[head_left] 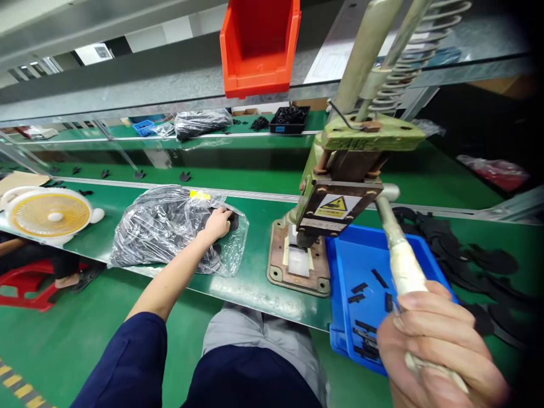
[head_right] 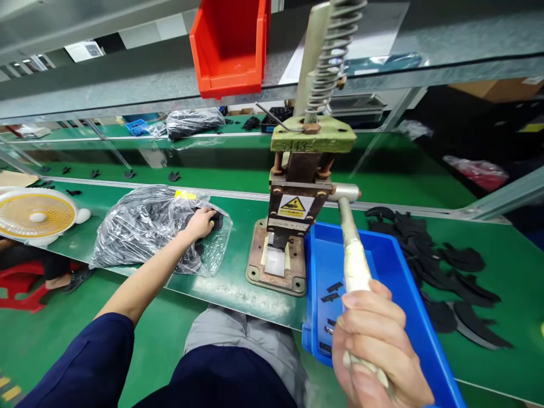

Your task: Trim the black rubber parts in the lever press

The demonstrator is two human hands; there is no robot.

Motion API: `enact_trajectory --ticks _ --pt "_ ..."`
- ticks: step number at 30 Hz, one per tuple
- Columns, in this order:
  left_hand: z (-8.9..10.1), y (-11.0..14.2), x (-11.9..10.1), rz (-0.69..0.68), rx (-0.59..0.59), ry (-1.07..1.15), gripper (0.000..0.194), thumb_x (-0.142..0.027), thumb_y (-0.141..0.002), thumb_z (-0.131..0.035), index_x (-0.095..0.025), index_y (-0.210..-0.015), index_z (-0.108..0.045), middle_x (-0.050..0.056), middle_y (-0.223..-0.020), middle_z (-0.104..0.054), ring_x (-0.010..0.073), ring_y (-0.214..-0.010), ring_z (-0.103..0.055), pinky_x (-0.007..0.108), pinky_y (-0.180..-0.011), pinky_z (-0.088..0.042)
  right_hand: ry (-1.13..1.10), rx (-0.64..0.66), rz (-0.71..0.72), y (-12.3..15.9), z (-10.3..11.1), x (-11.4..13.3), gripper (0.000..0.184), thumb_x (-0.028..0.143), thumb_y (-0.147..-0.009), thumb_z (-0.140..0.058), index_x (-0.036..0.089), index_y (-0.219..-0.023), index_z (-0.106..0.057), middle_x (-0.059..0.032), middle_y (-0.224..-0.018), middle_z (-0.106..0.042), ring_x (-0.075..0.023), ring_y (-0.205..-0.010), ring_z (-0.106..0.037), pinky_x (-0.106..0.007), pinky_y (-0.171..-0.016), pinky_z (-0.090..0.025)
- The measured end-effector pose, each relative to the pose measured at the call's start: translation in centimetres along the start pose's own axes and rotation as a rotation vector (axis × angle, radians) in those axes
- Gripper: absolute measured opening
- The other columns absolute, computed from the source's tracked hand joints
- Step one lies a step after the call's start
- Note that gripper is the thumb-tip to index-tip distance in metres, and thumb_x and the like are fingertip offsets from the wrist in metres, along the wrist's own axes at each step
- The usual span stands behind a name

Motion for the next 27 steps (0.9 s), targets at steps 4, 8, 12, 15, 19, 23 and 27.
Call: enact_trajectory --ticks 4,8,12,15,19,23,27 --pt "0.0 -0.8 -1.2 -0.076 0.05 -0.041 0.038 -0.008 -0.083 -0.051 -0.013 -0.116 -0.069 0.014 -0.115 -0.067 0.0256 -0.107 -0.063 0.036 -0.099 -0.048 -0.028 0.021 0.047 -0.5 -0.4 0.5 0.02 0.037 -0.079 -0.053 0.027 -0.062 -0.053 -0.0031 -0.058 -0.046 -0.0243 -0.067 -0.051 -0.055 -0.084 -0.039" --pt "0.6 0.1 -0.8 -0.051 -0.007 0.061 0.032 -0.011 -0.088 -0.049 -0.014 -0.11 -0.072 0.012 -0.106 -0.071 0.0241 -0.101 -0.066 0.034 -0.094 -0.051 0.018 0.02 0.046 -0.6 -0.5 0.5 0.019 0.038 -0.079 -0.049 0.029 -0.062 -0.051 -0.0048 -0.06 -0.048 -0.0263 -0.066 -0.05 -0.058 -0.081 -0.039" --pt "1.5 2.1 -0.2 -0.033 -0.136 0.389 0.029 -0.016 -0.088 -0.052 -0.016 -0.109 -0.073 0.009 -0.108 -0.073 0.0224 -0.101 -0.066 0.035 -0.095 -0.052 -0.002 0.017 0.03 -0.2 -0.4 0.4 0.018 0.035 -0.079 -0.048 0.028 -0.063 -0.051 -0.0056 -0.063 -0.049 -0.0273 -0.069 -0.049 -0.059 -0.085 -0.037" --pt "2.0 3.7 -0.5 -0.049 -0.166 0.627 0.032 -0.022 -0.09 -0.053 -0.018 -0.115 -0.072 0.008 -0.105 -0.071 0.019 -0.091 -0.067 0.032 -0.081 -0.057 -0.027 0.015 0.044 0.0 -0.4 0.4 0.018 0.032 -0.081 -0.047 0.027 -0.065 -0.052 -0.0054 -0.066 -0.049 -0.0262 -0.071 -0.049 -0.057 -0.088 -0.036" --pt "2.4 5.2 -1.2 -0.003 -0.16 0.828 0.043 -0.024 -0.08 -0.065 -0.018 -0.123 -0.069 0.004 -0.092 -0.068 0.0151 -0.078 -0.064 0.029 -0.074 -0.055 -0.068 0.028 0.137 -0.2 -0.4 0.0 0.015 0.029 -0.078 -0.047 0.025 -0.064 -0.054 -0.0038 -0.064 -0.052 -0.0251 -0.07 -0.051 -0.055 -0.086 -0.038" --pt "1.8 5.8 -0.7 0.252 -0.175 1.118 0.059 -0.019 -0.06 -0.081 -0.015 -0.116 -0.065 0.001 -0.084 -0.069 0.0134 -0.071 -0.063 0.026 -0.07 -0.051 -0.15 -0.036 0.284 -0.5 -0.2 -0.1 0.009 0.024 -0.067 -0.049 0.021 -0.06 -0.052 -0.0017 -0.058 -0.054 -0.0216 -0.066 -0.055 -0.048 -0.081 -0.041" --pt "0.4 6.4 -1.1 0.426 -0.145 1.467 0.044 -0.019 -0.046 -0.086 -0.013 -0.082 -0.062 -0.002 -0.072 -0.065 0.0077 -0.058 -0.056 0.02 -0.057 -0.044 -0.152 -0.06 0.274 -0.5 -0.4 -0.2 0.009 0.023 -0.067 -0.05 0.02 -0.059 -0.052 -0.0017 -0.058 -0.055 -0.0213 -0.067 -0.056 -0.05 -0.081 -0.041"
Point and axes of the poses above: each hand's wrist, its own y-axis away from the middle knuckle, its own z-axis out of the back of the hand, x = y × z, the point moved 6 cm from there along -y, towards the middle knuckle
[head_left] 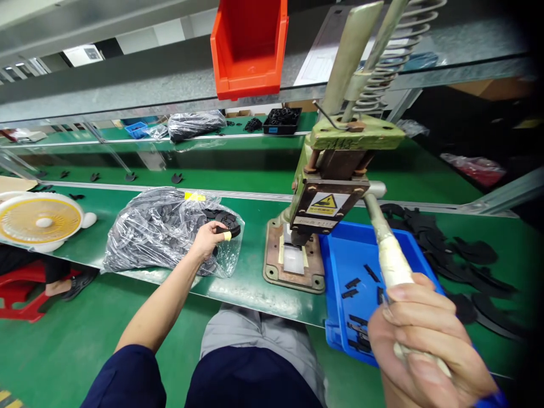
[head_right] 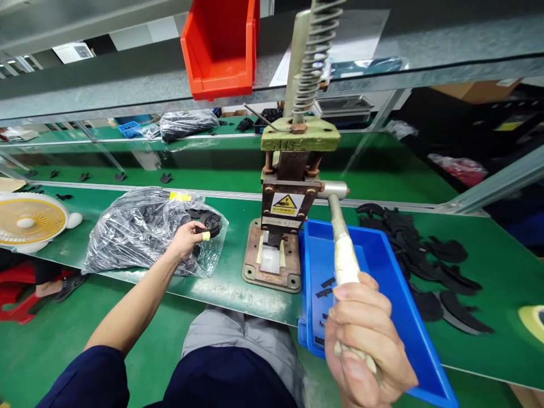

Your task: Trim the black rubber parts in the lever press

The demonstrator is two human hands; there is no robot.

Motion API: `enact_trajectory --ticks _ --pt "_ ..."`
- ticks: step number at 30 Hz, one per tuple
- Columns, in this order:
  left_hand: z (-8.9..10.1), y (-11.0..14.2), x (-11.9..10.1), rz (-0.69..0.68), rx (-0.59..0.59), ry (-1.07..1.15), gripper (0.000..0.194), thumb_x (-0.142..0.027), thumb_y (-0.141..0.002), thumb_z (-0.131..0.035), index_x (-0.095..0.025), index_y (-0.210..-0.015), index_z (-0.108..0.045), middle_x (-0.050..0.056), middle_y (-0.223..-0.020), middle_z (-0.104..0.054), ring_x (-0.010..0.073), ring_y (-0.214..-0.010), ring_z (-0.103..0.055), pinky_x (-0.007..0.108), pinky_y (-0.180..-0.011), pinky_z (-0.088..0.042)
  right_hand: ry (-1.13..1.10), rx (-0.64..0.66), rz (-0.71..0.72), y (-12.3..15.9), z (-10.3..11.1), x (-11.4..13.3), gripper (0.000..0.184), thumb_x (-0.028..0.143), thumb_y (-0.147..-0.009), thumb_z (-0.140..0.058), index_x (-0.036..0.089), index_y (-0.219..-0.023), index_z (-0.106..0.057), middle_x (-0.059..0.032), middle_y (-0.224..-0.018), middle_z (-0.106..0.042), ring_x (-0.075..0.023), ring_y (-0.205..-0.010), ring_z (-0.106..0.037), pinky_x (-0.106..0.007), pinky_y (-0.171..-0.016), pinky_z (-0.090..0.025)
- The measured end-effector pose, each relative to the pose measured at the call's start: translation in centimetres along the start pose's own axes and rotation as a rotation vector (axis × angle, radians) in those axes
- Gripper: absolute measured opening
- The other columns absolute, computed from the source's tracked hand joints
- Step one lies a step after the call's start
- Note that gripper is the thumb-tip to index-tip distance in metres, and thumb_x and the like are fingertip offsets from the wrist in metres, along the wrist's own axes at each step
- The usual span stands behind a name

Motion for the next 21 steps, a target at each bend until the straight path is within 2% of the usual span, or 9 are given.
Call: enact_trajectory --ticks 3,7,11,16,21 --pt "-1.2 0.8 0.4 0.086 0.057 0.201 0.045 -0.019 -0.045 -0.089 -0.014 -0.08 -0.06 -0.005 -0.068 -0.062 0.0065 -0.056 -0.056 0.018 -0.055 -0.043 -0.001 0.01 0.005 0.1 0.0 0.1 0.008 0.023 -0.068 -0.05 0.021 -0.06 -0.052 -0.0009 -0.059 -0.055 -0.0214 -0.068 -0.056 -0.05 -0.081 -0.04" --pt "-3.9 2.0 -0.1 0.128 0.193 0.346 0.049 -0.024 -0.051 -0.092 -0.016 -0.087 -0.06 -0.002 -0.078 -0.066 0.0173 -0.08 -0.07 0.028 -0.07 -0.055 -0.003 0.02 0.001 0.2 0.1 0.1 0.009 0.023 -0.069 -0.049 0.019 -0.062 -0.053 -0.0017 -0.061 -0.057 -0.0215 -0.071 -0.058 -0.051 -0.085 -0.041" --pt "-7.8 2.5 -0.3 0.143 0.335 0.245 0.058 -0.029 -0.055 -0.093 -0.015 -0.103 -0.064 -0.002 -0.08 -0.068 0.0124 -0.067 -0.067 0.025 -0.064 -0.055 0.001 0.022 -0.021 0.3 0.3 0.0 0.009 0.022 -0.071 -0.049 0.02 -0.063 -0.054 -0.0008 -0.06 -0.054 -0.0206 -0.071 -0.057 -0.051 -0.087 -0.043" --pt "-13.0 2.5 0.5 0.191 0.45 0.063 0.051 -0.031 -0.05 -0.095 -0.009 -0.087 -0.067 0.001 -0.07 -0.069 0.0096 -0.059 -0.062 0.019 -0.056 -0.05 0.044 0.036 -0.039 0.6 0.6 -0.1 0.013 0.026 -0.075 -0.049 0.022 -0.063 -0.054 0.0004 -0.061 -0.055 -0.0205 -0.072 -0.058 -0.052 -0.088 -0.045" --pt "-15.8 1.7 1.5 0.228 0.435 0.015 0.05 -0.03 -0.046 -0.096 -0.009 -0.08 -0.066 0.001 -0.067 -0.067 0.0097 -0.054 -0.061 0.02 -0.052 -0.051 0.049 0.091 -0.106 1.5 1.3 -0.5 0.015 0.031 -0.078 -0.052 0.023 -0.068 -0.059 -0.0001 -0.065 -0.058 -0.0209 -0.076 -0.059 -0.054 -0.092 -0.046"
Point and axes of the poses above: each hand's wrist, its own y-axis away from the middle knuckle, its own z-axis out of the back of the hand, x = y × z, the point moved 6 cm from there along -y, towards the middle knuckle
